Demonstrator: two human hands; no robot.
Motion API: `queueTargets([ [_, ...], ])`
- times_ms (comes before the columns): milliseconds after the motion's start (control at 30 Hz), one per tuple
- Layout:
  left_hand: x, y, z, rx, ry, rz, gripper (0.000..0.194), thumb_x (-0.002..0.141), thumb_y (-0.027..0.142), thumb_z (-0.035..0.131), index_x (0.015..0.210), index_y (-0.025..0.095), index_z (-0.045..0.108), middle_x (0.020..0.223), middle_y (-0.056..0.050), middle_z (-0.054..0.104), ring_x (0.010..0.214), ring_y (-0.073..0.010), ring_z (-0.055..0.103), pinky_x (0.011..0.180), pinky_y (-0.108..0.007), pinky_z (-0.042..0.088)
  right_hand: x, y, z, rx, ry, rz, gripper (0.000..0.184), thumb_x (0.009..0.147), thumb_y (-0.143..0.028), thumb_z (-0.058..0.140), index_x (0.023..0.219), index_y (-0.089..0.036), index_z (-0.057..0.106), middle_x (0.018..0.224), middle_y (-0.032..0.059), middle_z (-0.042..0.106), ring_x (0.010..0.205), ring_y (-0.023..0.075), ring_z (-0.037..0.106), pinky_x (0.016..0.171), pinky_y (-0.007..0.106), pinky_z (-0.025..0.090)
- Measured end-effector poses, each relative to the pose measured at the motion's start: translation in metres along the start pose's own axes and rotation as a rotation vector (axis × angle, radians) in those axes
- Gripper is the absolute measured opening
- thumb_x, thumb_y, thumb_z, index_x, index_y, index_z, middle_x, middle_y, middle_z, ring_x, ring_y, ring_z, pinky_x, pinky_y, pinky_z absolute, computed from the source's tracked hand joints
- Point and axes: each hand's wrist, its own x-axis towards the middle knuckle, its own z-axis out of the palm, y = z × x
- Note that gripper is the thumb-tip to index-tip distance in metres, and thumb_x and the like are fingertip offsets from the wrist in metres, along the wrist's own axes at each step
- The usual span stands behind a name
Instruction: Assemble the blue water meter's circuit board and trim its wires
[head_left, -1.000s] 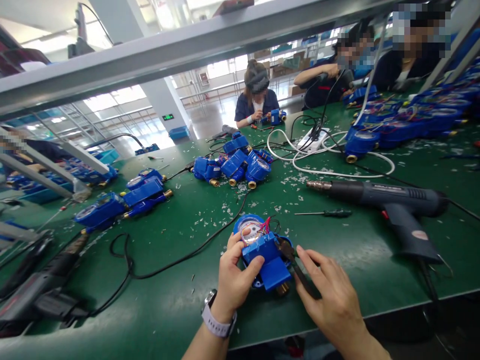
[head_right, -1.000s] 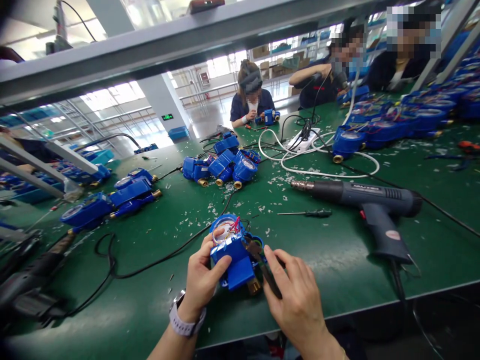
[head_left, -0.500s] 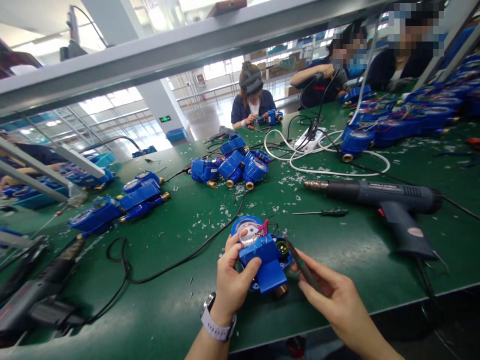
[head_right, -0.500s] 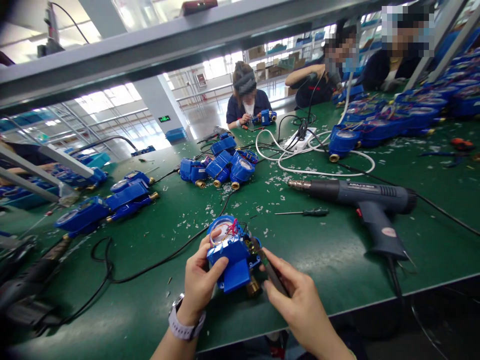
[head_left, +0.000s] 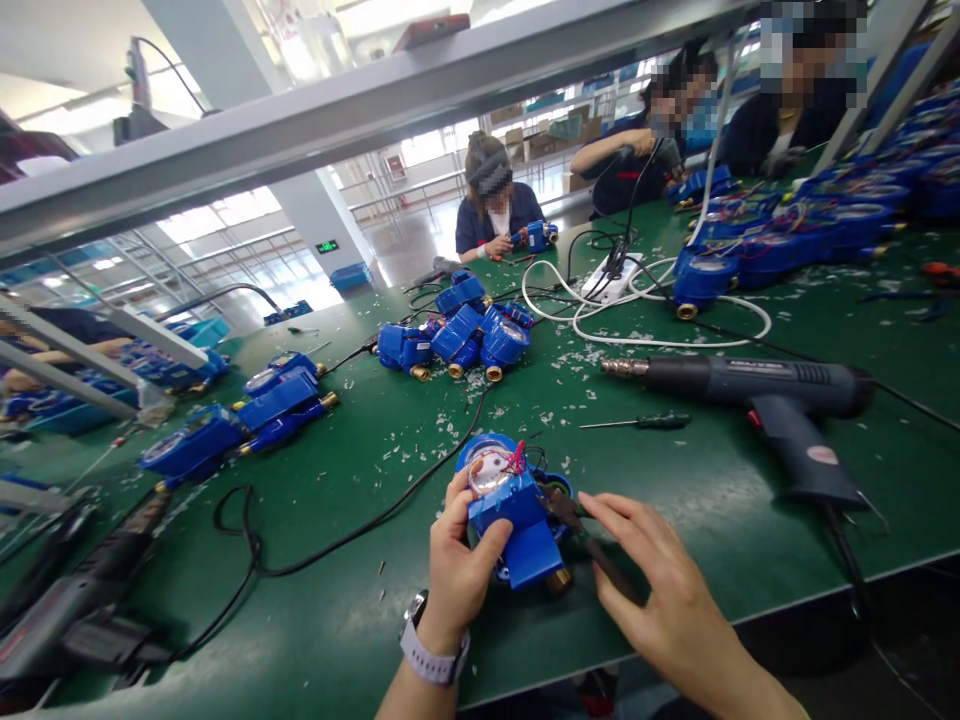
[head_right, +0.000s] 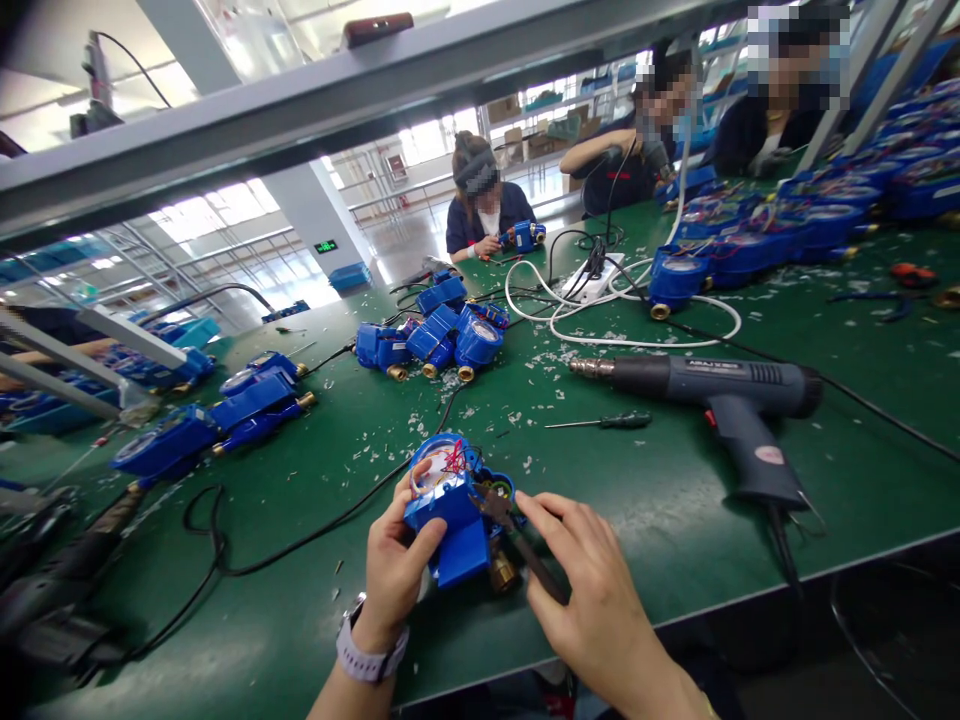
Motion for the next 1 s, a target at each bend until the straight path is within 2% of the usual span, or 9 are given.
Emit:
queueTargets([
  [167, 0.002, 0.001, -0.003, 0.003, -0.032, 0.005, 0.033, 0.084, 0.045, 0.067, 0.101, 0.017, 0.07, 0.146, -0.015, 0.051, 0.132, -0.0333, 0.052, 0.107, -0.042, 0.045, 0.005, 0.0, -0.005, 0.028, -0.052, 0.009, 0.051, 0.092, -0.016, 0.048, 0.143, -0.027, 0.045, 0.126, 0.0067, 0.057, 0.114, 0.0228, 0.057, 0.093, 0.04, 0.053],
  [333, 0.001, 0.001, -0.002, -0.002, -0.03, 0.005, 0.032, 0.085, 0.045, 0.066, 0.101, 0.018, 0.069, 0.144, -0.014, 0.053, 0.131, -0.0325, 0.053, 0.106, -0.042, 0.046, 0.009, 0.0, -0.005, 0.107, -0.073, -0.004, 0.046, 0.095, -0.014, 0.045, 0.139, -0.025, 0.049, 0.122, 0.0048, 0.06, 0.111, 0.0163, 0.06, 0.094, 0.029, 0.054],
  [500, 0.0, -0.001, -0.001, 0.058, -0.04, 0.078, 0.035, 0.085, 0.045, 0.066, 0.109, 0.019, 0.066, 0.144, -0.015, 0.052, 0.134, -0.0348, 0.049, 0.111, -0.051, 0.04, 0.01, -0.001, -0.011, 0.118, -0.04, 0.0, 0.041, 0.098, -0.016, 0.048, 0.137, -0.026, 0.049, 0.118, 0.0016, 0.064, 0.104, 0.0126, 0.064, 0.086, 0.018, 0.054],
  [600, 0.0, 0.0, 0.0, 0.093, -0.038, 0.162, 0.036, 0.084, 0.044, 0.066, 0.112, 0.021, 0.063, 0.135, -0.014, 0.057, 0.14, -0.0353, 0.041, 0.114, -0.055, 0.034, 0.009, 0.003, -0.017, 0.045, -0.011, -0.027, 0.04, 0.099, -0.018, 0.047, 0.139, -0.025, 0.048, 0.121, 0.0034, 0.062, 0.107, 0.014, 0.062, 0.087, 0.021, 0.053],
  [700, 0.0, 0.003, -0.001, 0.113, 0.001, 0.238, 0.025, 0.084, 0.039, 0.065, 0.102, 0.023, 0.062, 0.118, -0.011, 0.065, 0.144, -0.0337, 0.034, 0.115, -0.056, 0.032, 0.012, 0.01, -0.025, -0.051, -0.015, -0.129, 0.045, 0.097, -0.018, 0.049, 0.142, -0.024, 0.047, 0.123, 0.0066, 0.058, 0.11, 0.0207, 0.058, 0.094, 0.033, 0.047],
  [767, 0.0, 0.006, -0.001, 0.117, 0.016, 0.244, 0.019, 0.085, 0.035, 0.064, 0.1, 0.024, 0.062, 0.114, -0.009, 0.067, 0.144, -0.0326, 0.034, 0.115, -0.056, 0.031, 0.018, 0.013, -0.032, -0.139, -0.036, -0.241, 0.053, 0.095, -0.014, 0.051, 0.146, -0.025, 0.045, 0.123, 0.0083, 0.058, 0.11, 0.0265, 0.054, 0.095, 0.042, 0.04],
  [900, -0.001, 0.011, 0.001, 0.105, 0.017, 0.188, 0.018, 0.084, 0.031, 0.063, 0.1, 0.023, 0.063, 0.119, -0.012, 0.067, 0.144, -0.0327, 0.036, 0.115, -0.059, 0.03, 0.038, 0.007, -0.045, -0.394, -0.059, -0.533, 0.066, 0.092, -0.008, 0.051, 0.155, -0.018, 0.032, 0.12, 0.0155, 0.059, 0.106, 0.0334, 0.052, 0.092, 0.05, 0.035],
  [1000, -0.002, 0.014, 0.002, 0.087, 0.023, 0.154, 0.019, 0.082, 0.031, 0.063, 0.098, 0.021, 0.064, 0.13, -0.015, 0.062, 0.142, -0.0335, 0.039, 0.117, -0.062, 0.024, 0.05, 0.0, -0.052, -0.513, -0.08, -0.657, 0.063, 0.092, -0.004, 0.047, 0.153, -0.013, 0.034, 0.119, 0.0176, 0.06, 0.104, 0.033, 0.052, 0.092, 0.051, 0.034],
])
